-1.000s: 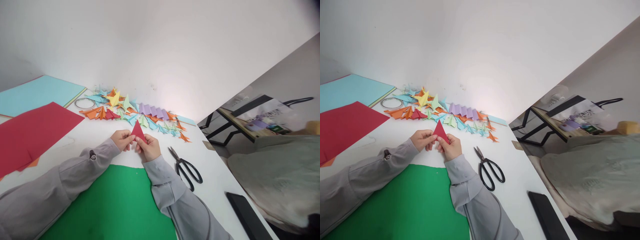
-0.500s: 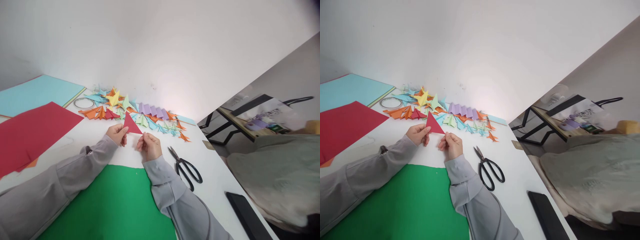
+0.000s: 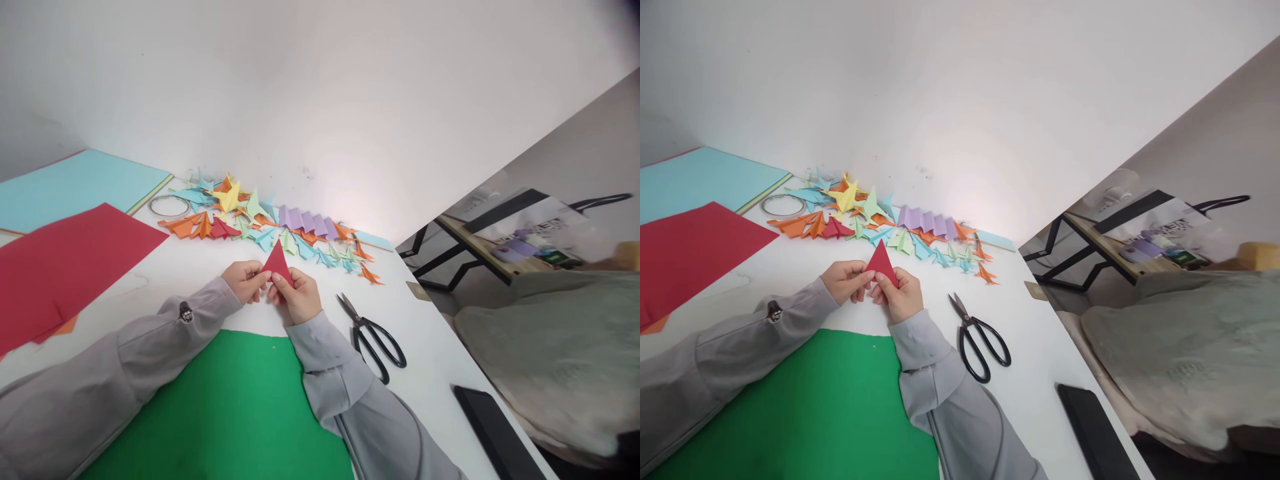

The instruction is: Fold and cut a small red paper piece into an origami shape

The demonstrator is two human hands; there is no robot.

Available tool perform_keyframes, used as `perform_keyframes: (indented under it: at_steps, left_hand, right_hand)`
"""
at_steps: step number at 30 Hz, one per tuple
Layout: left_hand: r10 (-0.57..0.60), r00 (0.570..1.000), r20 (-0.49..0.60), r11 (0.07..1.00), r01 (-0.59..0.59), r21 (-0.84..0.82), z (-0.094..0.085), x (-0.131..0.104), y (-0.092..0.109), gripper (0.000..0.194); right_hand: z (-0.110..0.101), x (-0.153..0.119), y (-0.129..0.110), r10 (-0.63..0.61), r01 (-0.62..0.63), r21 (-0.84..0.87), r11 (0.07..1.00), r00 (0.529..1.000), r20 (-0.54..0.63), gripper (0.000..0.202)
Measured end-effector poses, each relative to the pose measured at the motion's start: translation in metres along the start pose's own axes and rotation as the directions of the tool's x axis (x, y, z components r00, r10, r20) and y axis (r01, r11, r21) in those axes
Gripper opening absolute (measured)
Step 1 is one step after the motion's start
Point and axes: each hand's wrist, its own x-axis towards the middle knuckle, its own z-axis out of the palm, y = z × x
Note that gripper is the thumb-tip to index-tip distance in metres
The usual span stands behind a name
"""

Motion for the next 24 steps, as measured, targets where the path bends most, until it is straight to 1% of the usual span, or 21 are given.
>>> perform_keyframes:
  at_steps: [3, 5, 7, 9, 11, 14, 15, 17, 20, 22, 24]
  left_hand:
    - [0.008, 0.997, -0.083, 0.999, -0.013, -0.053, 0.001, 0.001, 0.001, 0.027]
    - [-0.012, 0.992, -0.127, 0.996, 0.001, -0.091, 0.001, 0.001, 0.003, 0.029]
    - [-0.050, 0.991, -0.126, 0.990, 0.033, -0.136, -0.001, 0.001, 0.005, 0.030]
    - [-0.075, 0.992, -0.101, 0.979, 0.055, -0.196, -0.003, 0.001, 0.007, 0.032]
    - [-0.084, 0.993, -0.080, 0.964, 0.060, -0.258, -0.006, 0.002, 0.009, 0.033]
    - [-0.134, 0.987, -0.089, 0.939, 0.098, -0.330, -0.009, 0.004, 0.011, 0.036]
    - [-0.149, 0.984, -0.095, 0.929, 0.107, -0.354, -0.010, 0.004, 0.012, 0.037]
    - [-0.160, 0.981, -0.109, 0.913, 0.106, -0.393, -0.012, 0.004, 0.014, 0.035]
    - [-0.146, 0.980, -0.135, 0.900, 0.075, -0.429, -0.013, 0.002, 0.015, 0.030]
    - [-0.140, 0.981, -0.133, 0.893, 0.068, -0.445, -0.015, 0.002, 0.015, 0.031]
    - [-0.129, 0.986, -0.110, 0.891, 0.066, -0.450, -0.016, 0.003, 0.013, 0.031]
  right_hand:
    - [0.001, 0.000, 0.000, 0.014, -0.015, 0.026, 1.000, 0.999, 0.038, 0.035]
    - [0.002, 0.000, 0.000, 0.035, -0.035, 0.021, 0.999, 0.999, 0.009, 0.036]
    - [0.002, -0.002, -0.001, 0.048, -0.048, -0.008, 0.999, 0.997, -0.057, 0.037]
    - [0.002, -0.004, -0.002, 0.038, -0.044, -0.059, 0.997, 0.993, -0.109, 0.039]
    - [0.002, -0.004, -0.001, 0.018, -0.026, -0.089, 0.996, 0.995, -0.094, 0.041]
    - [0.002, -0.004, 0.001, 0.010, -0.011, -0.049, 0.999, 1.000, -0.022, 0.042]
    - [0.002, -0.003, 0.001, 0.011, -0.012, -0.041, 0.999, 1.000, -0.018, 0.042]
    - [0.002, -0.003, 0.001, 0.011, -0.015, -0.069, 0.998, 0.998, -0.058, 0.042]
    - [0.002, -0.006, -0.001, -0.025, 0.003, -0.166, 0.986, 0.991, -0.130, 0.043]
    - [0.002, -0.009, -0.003, -0.049, 0.021, -0.205, 0.978, 0.990, -0.133, 0.044]
    - [0.002, -0.010, -0.004, -0.043, 0.019, -0.184, 0.983, 0.991, -0.127, 0.047]
